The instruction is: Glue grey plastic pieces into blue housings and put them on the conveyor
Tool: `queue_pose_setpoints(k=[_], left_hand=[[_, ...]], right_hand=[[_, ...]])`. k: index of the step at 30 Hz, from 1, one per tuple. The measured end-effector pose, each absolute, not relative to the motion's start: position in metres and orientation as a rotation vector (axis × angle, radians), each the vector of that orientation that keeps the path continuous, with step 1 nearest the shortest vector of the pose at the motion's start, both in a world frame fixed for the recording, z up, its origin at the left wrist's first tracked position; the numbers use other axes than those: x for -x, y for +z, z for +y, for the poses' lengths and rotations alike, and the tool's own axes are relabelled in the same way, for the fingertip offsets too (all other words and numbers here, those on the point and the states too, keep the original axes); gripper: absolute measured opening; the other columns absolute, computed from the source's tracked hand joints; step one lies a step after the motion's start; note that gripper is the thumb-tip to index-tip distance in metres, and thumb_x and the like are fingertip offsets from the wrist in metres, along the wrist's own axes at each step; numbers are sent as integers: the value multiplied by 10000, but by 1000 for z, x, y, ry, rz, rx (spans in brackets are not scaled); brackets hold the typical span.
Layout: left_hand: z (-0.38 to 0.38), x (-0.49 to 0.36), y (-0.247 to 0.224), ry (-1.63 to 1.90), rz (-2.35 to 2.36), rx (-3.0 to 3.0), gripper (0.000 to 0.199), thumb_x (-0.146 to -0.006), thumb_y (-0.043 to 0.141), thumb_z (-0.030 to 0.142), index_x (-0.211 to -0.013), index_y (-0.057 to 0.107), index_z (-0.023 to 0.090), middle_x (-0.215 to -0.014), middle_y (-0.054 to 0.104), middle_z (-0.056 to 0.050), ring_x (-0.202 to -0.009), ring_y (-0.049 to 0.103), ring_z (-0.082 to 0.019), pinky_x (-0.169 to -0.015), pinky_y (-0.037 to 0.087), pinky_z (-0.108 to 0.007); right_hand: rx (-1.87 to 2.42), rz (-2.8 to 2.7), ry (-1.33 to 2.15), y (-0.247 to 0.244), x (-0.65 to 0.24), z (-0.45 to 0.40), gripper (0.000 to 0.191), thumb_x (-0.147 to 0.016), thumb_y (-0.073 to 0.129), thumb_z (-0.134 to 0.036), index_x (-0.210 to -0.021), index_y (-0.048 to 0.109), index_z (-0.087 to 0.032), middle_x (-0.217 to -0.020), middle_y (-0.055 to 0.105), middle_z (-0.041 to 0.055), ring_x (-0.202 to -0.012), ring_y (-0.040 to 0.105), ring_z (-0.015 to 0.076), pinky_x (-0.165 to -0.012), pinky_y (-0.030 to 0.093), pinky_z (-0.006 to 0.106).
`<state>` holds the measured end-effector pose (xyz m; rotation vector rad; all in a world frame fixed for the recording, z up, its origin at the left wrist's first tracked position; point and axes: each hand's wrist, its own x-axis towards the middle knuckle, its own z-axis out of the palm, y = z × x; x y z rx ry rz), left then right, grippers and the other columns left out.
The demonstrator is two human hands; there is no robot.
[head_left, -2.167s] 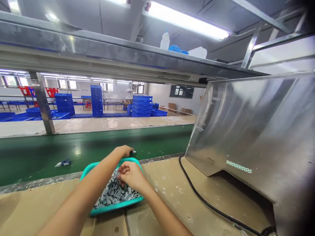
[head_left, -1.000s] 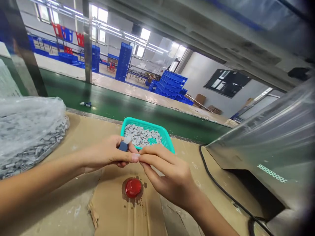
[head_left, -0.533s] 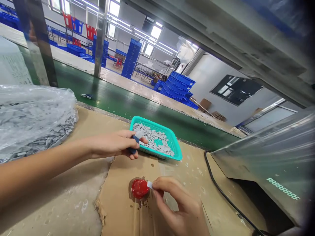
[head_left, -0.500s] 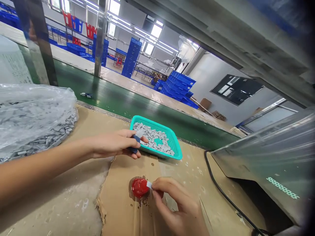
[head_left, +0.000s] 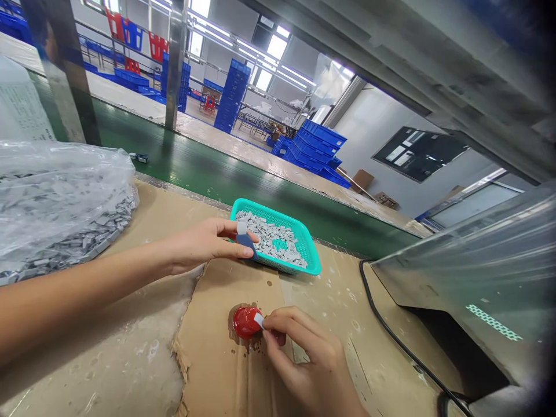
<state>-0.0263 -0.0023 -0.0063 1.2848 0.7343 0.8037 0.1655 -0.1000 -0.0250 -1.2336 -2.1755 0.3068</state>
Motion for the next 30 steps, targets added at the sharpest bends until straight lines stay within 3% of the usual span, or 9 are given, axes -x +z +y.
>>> queue_pose_setpoints(k=[4, 9, 12, 23, 30], left_hand=[[-3, 25, -10, 811, 724, -1294, 254, -582, 647, 166, -831, 602, 164, -909, 589, -16, -919, 501, -146, -842, 351, -276], [-5, 23, -13, 753, 860, -1400, 298, -528, 695, 232, -783, 554, 173, -696, 563, 28, -689, 506, -114, -649, 367, -244], [-6, 21, -14, 769, 919, -1496, 288, -506, 705, 245, -724, 535, 163, -685, 549, 34, -677, 495, -109, -622, 355, -229], [-10, 15, -15, 808, 818, -1629, 228, -571, 648, 216, -741, 512, 153, -724, 501, 19, -612, 463, -84, -559, 369, -202], [-20, 12, -14, 804, 793, -1713, 165, -600, 616, 218, -738, 546, 159, -654, 521, 30, -592, 467, -88, -529, 367, -182]], right_hand=[[1223, -2154, 307, -20, -165, -100, 165, -721, 498, -41, -742, 610, -159, -702, 584, 42, -586, 538, 101, -537, 459, 193], [1185, -2137, 241, -11, -166, -100, 160, -714, 513, -37, -739, 614, -158, -710, 590, 39, -585, 541, 99, -537, 460, 195], [1204, -2116, 252, -6, -166, -97, 147, -712, 523, -45, -730, 613, -160, -699, 590, 33, -593, 546, 103, -540, 460, 199], [1182, -2141, 472, -2, -173, -92, 159, -707, 535, -56, -713, 634, -180, -689, 622, 30, -625, 579, 131, -553, 487, 228], [1119, -1879, 482, 9, -173, -72, 170, -688, 573, -61, -750, 639, -205, -745, 636, 26, -727, 584, 150, -647, 503, 274]])
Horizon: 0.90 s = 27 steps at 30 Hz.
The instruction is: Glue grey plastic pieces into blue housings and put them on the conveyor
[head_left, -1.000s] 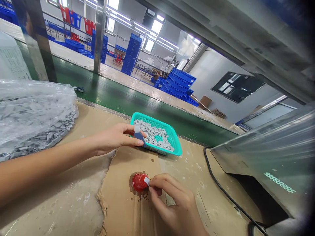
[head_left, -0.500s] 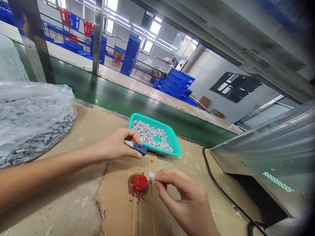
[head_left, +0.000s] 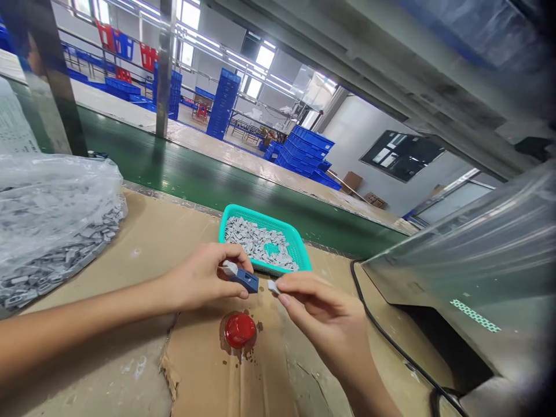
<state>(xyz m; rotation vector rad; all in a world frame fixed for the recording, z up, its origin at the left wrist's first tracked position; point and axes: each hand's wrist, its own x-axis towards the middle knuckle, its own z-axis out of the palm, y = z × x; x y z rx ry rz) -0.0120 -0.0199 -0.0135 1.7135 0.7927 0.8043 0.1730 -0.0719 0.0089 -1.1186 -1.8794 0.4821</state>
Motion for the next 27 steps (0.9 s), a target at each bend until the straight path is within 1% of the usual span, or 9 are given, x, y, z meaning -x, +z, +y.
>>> queue_pose_setpoints(k=[5, 14, 20, 22, 24, 27], left_hand=[[-22, 11, -15, 811, 766, -1730, 141, -612, 593, 185, -743, 545, 161, -708, 541, 27, -601, 473, -84, -540, 370, -183], [-21, 11, -18, 810, 793, -1772, 169, -612, 612, 237, -743, 540, 158, -706, 564, 14, -633, 486, -103, -561, 370, -198], [-20, 14, -13, 863, 769, -1673, 141, -606, 624, 205, -716, 547, 163, -644, 510, 44, -595, 450, -79, -531, 346, -181], [-21, 12, -11, 863, 768, -1507, 170, -586, 652, 182, -716, 544, 160, -623, 504, 49, -595, 453, -73, -539, 357, -174], [-23, 9, -10, 857, 741, -1170, 199, -585, 670, 182, -738, 544, 161, -636, 519, 46, -609, 475, -65, -574, 392, -171], [-25, 3, -9, 873, 619, -680, 123, -661, 620, 176, -768, 561, 159, -730, 561, 17, -674, 516, -59, -672, 443, -183]], right_hand=[[1125, -1855, 544, 7, -162, -63, 165, -674, 563, -58, -715, 648, -193, -721, 639, 31, -714, 588, 156, -639, 510, 284], [1132, -1902, 555, 1, -158, -60, 171, -691, 556, -60, -731, 654, -195, -736, 632, 34, -735, 586, 152, -656, 506, 279], [1092, -2040, 531, 1, -158, -60, 181, -748, 518, -109, -856, 630, -201, -926, 580, 62, -876, 552, 167, -763, 477, 329], [1048, -2041, 461, 1, -155, -59, 180, -739, 528, -98, -868, 614, -189, -916, 587, 64, -867, 552, 163, -758, 475, 320], [1004, -2017, 337, 0, -149, -57, 170, -733, 520, -76, -839, 606, -178, -832, 602, 52, -799, 561, 151, -717, 477, 301], [934, -2008, 210, 1, -139, -50, 168, -748, 467, -62, -782, 591, -171, -741, 598, 40, -718, 558, 136, -655, 475, 276]])
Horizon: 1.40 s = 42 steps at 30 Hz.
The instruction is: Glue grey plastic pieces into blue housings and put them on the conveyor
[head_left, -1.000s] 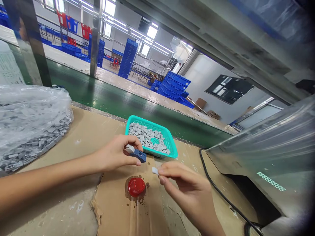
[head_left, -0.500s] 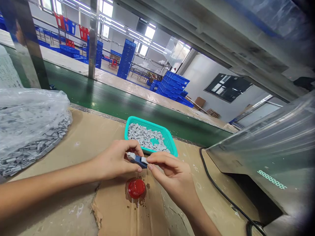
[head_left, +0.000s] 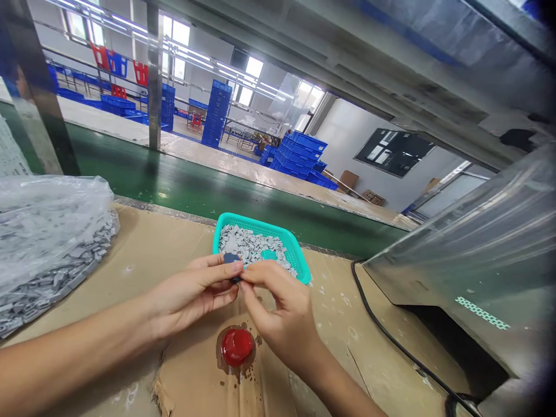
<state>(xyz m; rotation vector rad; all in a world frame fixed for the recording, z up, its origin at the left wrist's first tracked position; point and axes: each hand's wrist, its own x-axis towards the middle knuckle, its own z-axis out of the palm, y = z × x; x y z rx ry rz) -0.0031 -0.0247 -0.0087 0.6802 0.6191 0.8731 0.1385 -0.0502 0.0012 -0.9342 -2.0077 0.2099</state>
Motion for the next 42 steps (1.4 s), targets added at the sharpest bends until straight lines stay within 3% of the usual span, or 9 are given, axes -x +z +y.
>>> queue_pose_setpoints(k=[7, 9, 13, 17, 21, 24, 28, 31, 42], left_hand=[[6, 19, 0, 1120, 703, -657, 137, -760, 501, 151, -843, 603, 113, -868, 609, -73, -789, 554, -112, -758, 471, -220], [26, 26, -4, 1198, 769, -681, 132, -766, 482, 148, -824, 591, 101, -839, 611, -85, -723, 553, -106, -696, 478, -216], [78, 34, -23, 1330, 947, -848, 112, -743, 470, 162, -803, 542, 102, -654, 554, -40, -515, 470, -71, -511, 415, -204], [131, 35, -40, 1307, 1198, -1222, 122, -734, 414, 188, -784, 502, 119, -585, 488, -11, -479, 444, -91, -485, 354, -229], [168, 34, -44, 1254, 1376, -1483, 154, -683, 512, 237, -809, 531, 150, -696, 568, -65, -715, 543, -205, -633, 375, -282], [183, 33, -49, 1191, 1472, -1675, 366, -622, 594, 240, -971, 527, 151, -991, 585, -143, -1041, 449, -313, -830, 324, -340], [185, 33, -64, 1120, 1614, -1891, 599, -680, 542, 275, -1211, 357, 70, -1360, 224, -210, -1252, 172, -328, -979, 181, -400], [176, 36, -76, 926, 1833, -2163, 607, -765, 403, 302, -1289, 235, 45, -1394, 101, -201, -1258, 163, -324, -967, 233, -435], [156, 41, -92, 870, 1838, -2439, 427, -776, 312, 229, -1161, 410, 71, -1216, 420, -167, -1148, 381, -258, -958, 321, -379]], right_hand=[[1125, -1939, 153, 14, -168, 1, 212, -772, 453, -151, -955, 559, -167, -846, 615, 47, -758, 569, 133, -712, 470, 273], [1426, -1993, 201, 10, -189, 22, 186, -772, 428, -166, -871, 586, -163, -847, 628, 48, -756, 577, 139, -690, 468, 271], [1535, -2140, 303, -9, -217, 49, 176, -626, 540, -88, -748, 649, -151, -785, 658, 58, -698, 584, 173, -620, 454, 279], [1548, -2213, 384, -22, -221, 53, 193, -587, 555, -61, -724, 663, -144, -703, 649, 45, -653, 571, 161, -579, 433, 247], [1557, -2213, 463, -24, -222, 54, 217, -582, 531, -24, -708, 654, -149, -609, 619, 12, -583, 555, 126, -535, 414, 208], [1554, -2196, 503, -25, -224, 55, 254, -580, 494, 3, -713, 648, -149, -586, 609, 3, -564, 548, 115, -530, 408, 199], [1522, -2173, 542, -26, -226, 55, 246, -591, 468, -20, -704, 641, -153, -599, 592, -1, -565, 528, 107, -522, 400, 191], [1512, -2133, 582, -26, -227, 57, 230, -605, 453, -64, -715, 635, -152, -600, 574, -5, -549, 501, 100, -509, 391, 189], [1555, -2030, 575, -22, -225, 55, 228, -591, 425, -123, -651, 644, -141, -561, 516, -2, -514, 437, 103, -471, 351, 203]])
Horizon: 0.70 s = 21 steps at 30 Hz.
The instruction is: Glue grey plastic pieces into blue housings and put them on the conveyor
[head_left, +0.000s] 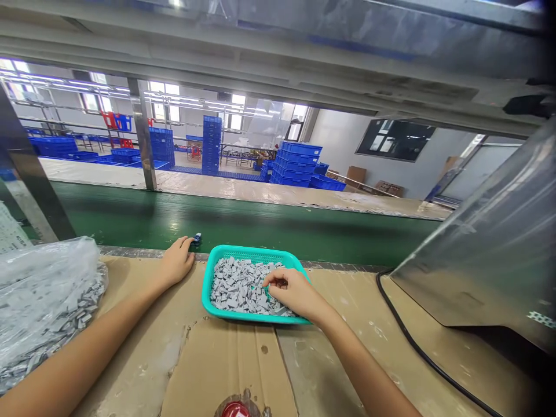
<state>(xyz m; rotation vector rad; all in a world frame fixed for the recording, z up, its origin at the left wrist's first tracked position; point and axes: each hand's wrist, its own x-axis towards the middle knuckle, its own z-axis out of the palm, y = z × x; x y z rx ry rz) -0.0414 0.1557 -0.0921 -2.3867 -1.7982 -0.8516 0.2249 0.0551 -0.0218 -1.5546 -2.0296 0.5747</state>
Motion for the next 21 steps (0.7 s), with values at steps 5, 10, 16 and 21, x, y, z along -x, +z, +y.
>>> queue_pose_setpoints(k=[5, 10, 16, 21], left_hand=[[154, 41, -91, -935, -1796, 2272, 416, -745, 378, 234, -1127, 420, 75, -1224, 347, -189, -1140, 361, -288, -920, 349, -403], [153, 42, -88, -852, -1694, 2350, 281, -742, 365, 197, -934, 563, 144, -1010, 474, -123, -963, 462, -252, -852, 386, -395], [156, 41, -89, -775, -1662, 2462, 303, -766, 319, 198, -903, 586, 154, -931, 533, -103, -879, 493, -235, -797, 405, -387], [156, 41, -90, -780, -1671, 2476, 314, -772, 310, 206, -915, 583, 146, -935, 541, -111, -888, 493, -242, -788, 405, -390]], right_hand=[[1572, -2060, 536, -22, -224, 55, 234, -594, 422, -106, -659, 643, -145, -606, 544, 14, -557, 467, 118, -501, 368, 212], [1551, -2145, 575, -22, -224, 53, 189, -626, 445, -102, -611, 628, -145, -562, 544, 7, -532, 465, 111, -493, 364, 207], [1535, -2169, 590, -22, -224, 53, 186, -652, 456, -97, -634, 635, -145, -560, 552, 4, -534, 472, 107, -497, 359, 203], [1521, -2133, 597, -21, -223, 53, 181, -652, 470, -109, -631, 642, -164, -534, 527, -10, -512, 453, 104, -477, 331, 207]])
